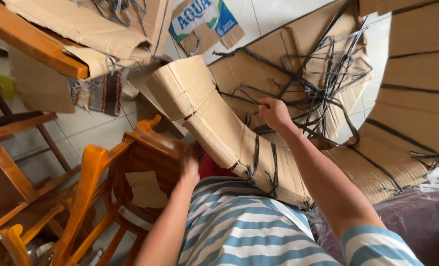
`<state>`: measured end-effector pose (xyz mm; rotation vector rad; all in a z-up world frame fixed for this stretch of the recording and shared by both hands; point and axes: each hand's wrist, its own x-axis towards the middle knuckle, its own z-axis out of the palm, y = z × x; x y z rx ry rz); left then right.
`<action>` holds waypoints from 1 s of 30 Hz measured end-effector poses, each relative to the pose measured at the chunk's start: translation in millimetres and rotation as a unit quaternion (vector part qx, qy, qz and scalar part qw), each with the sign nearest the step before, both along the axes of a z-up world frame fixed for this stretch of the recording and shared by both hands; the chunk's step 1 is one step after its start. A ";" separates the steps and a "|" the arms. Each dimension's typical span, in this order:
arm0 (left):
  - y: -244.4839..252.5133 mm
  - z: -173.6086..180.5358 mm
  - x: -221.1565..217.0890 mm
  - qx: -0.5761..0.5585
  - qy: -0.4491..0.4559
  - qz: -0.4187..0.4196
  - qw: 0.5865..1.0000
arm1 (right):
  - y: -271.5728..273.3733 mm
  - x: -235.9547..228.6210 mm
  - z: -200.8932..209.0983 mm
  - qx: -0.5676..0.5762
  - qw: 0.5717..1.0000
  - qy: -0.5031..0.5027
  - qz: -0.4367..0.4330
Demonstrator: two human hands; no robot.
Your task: Tying black plastic strips around a cardboard-wrapped furniture frame to secure it.
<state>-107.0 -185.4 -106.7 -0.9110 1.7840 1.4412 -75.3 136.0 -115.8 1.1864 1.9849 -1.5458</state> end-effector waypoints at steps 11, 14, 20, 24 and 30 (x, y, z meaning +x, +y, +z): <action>-77.8 -192.3 57.4 0.052 -0.097 0.117 0.987 | -35.5 -82.8 -91.1 0.041 0.972 -0.066 0.220; -80.2 -188.4 63.3 0.059 -0.110 0.161 0.979 | -38.6 -91.6 -112.8 -0.003 0.954 -0.041 0.296; -71.9 -169.0 60.0 0.082 -0.123 0.228 0.962 | -27.9 -109.2 -100.0 -0.077 0.931 -0.064 0.352; -60.7 -159.0 43.6 0.108 -0.120 0.250 0.955 | -26.2 -108.8 -106.8 -0.075 0.928 -0.111 0.347; -101.6 -144.3 83.6 0.133 -0.117 0.278 0.944 | -27.4 -107.2 -111.0 -0.081 0.930 -0.118 0.338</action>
